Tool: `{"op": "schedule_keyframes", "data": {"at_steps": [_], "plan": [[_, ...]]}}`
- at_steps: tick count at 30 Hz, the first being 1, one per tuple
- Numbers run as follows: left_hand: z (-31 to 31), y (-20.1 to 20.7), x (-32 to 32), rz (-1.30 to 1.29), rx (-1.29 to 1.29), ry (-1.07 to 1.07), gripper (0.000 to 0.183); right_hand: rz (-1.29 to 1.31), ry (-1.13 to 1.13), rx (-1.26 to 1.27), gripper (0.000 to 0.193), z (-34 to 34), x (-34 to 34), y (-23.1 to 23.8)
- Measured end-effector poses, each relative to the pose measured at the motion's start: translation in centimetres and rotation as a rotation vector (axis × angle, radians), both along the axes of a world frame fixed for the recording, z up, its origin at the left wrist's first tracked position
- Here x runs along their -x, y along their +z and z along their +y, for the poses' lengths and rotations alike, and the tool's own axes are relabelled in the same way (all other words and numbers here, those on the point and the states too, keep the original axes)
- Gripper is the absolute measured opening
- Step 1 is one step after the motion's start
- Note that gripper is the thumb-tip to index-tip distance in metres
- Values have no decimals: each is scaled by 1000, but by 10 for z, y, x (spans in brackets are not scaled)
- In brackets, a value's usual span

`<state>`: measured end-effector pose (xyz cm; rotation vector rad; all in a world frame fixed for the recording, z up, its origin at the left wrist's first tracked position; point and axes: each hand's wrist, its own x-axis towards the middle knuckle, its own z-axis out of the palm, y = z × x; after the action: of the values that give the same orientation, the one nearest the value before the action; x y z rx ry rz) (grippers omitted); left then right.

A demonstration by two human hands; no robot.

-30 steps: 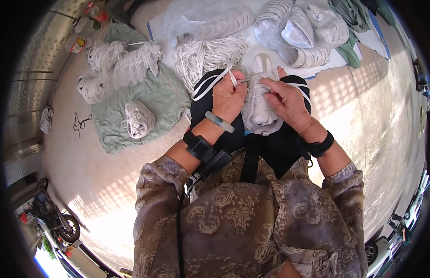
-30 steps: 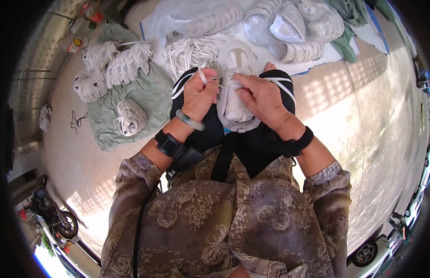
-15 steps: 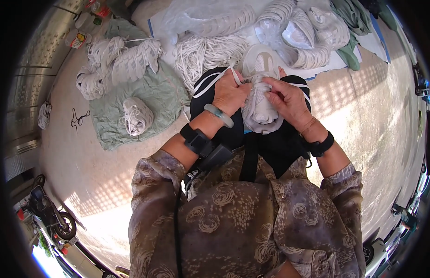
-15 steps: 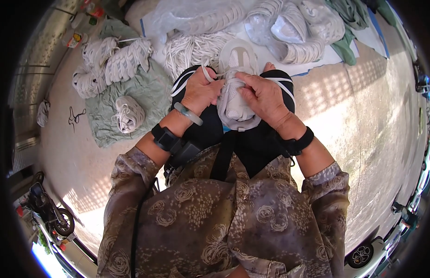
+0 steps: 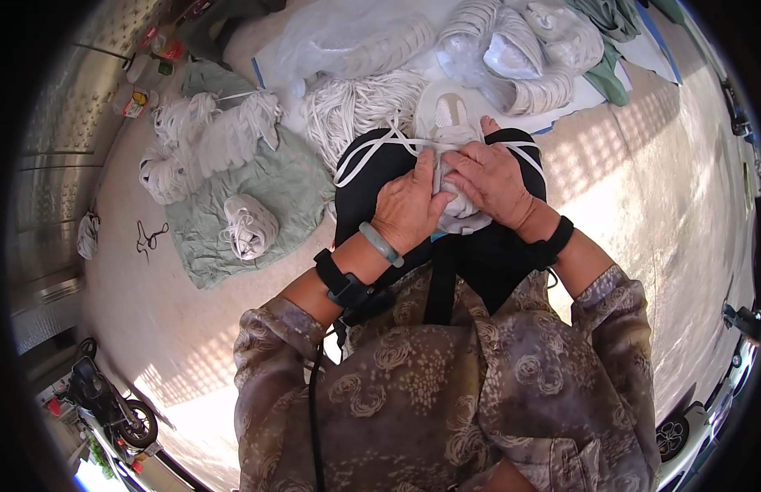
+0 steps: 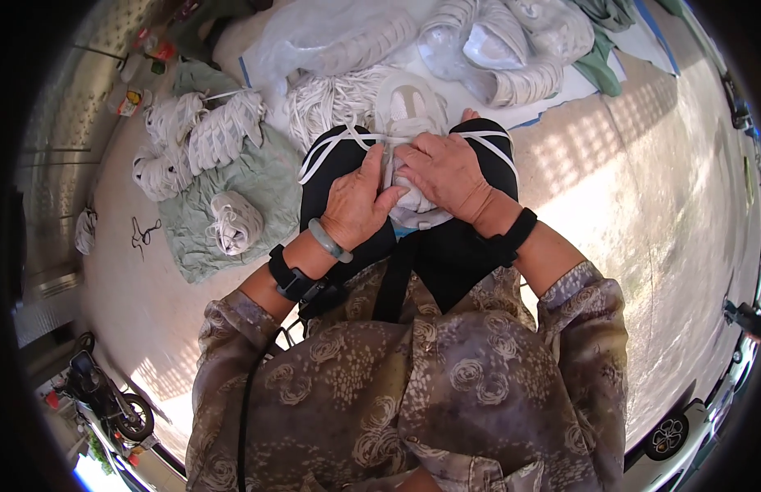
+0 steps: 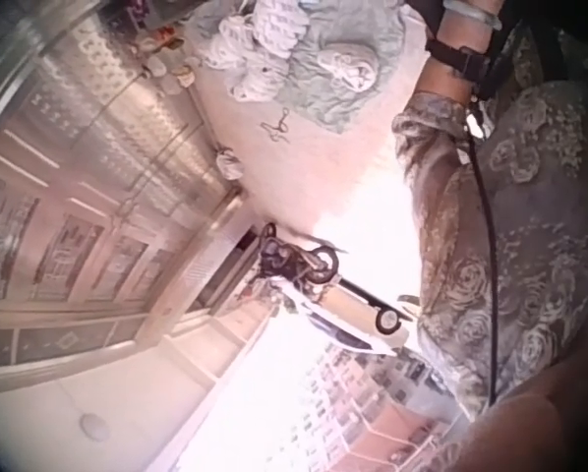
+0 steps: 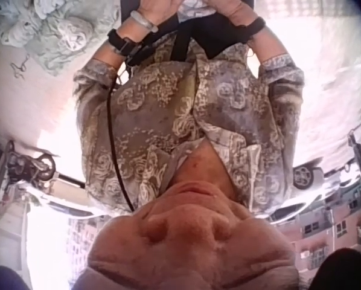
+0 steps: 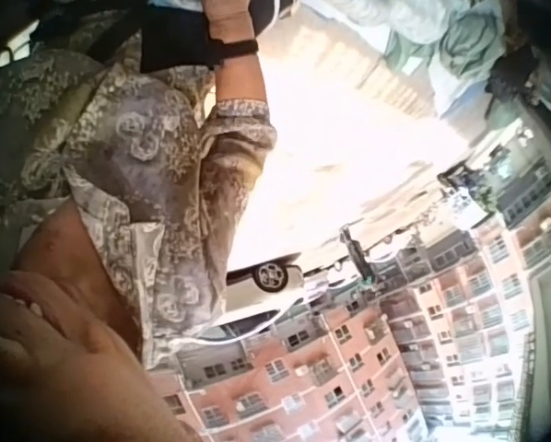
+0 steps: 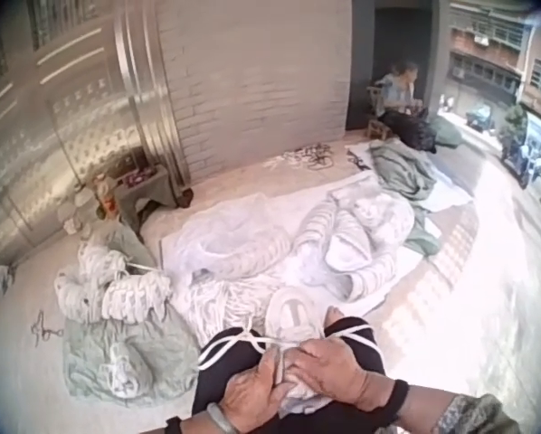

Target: Lacing new white shoes and organizing them into pairs.

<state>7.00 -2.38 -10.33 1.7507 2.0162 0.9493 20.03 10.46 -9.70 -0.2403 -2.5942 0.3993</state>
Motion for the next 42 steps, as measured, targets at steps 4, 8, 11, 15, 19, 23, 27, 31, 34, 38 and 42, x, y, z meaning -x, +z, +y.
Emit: {"op": "schedule_keyframes", "data": {"at_steps": [4,8,11,15,19,23,27,31,34,38,42], "plan": [[22,7,5,65,76,32,51,7,11,-6,28,18,7,-5],[30,13,-2,154,44,112,46,-10,1,71,24,21,5,-1],[23,6,-5,199,77,131,45,2,-41,10,21,16,5,2],[23,6,-1,108,101,198,43,-123,-143,156,14,2,19,19],[18,-4,4,0,45,211,39,-167,-133,170,13,1,26,13],[14,-7,7,-40,15,182,32,-167,-161,190,13,-6,27,10],[15,-15,13,-63,-99,105,32,-178,-185,160,13,-6,32,6],[20,-19,16,-88,-137,70,36,-130,-149,62,16,-4,37,7],[16,-17,7,-140,-74,126,42,-215,-132,-240,22,-18,35,18],[18,-15,7,22,-95,102,41,-222,-55,-284,15,-8,6,35],[16,-11,-1,49,-8,128,43,-202,-314,-33,10,13,-94,31]]}}
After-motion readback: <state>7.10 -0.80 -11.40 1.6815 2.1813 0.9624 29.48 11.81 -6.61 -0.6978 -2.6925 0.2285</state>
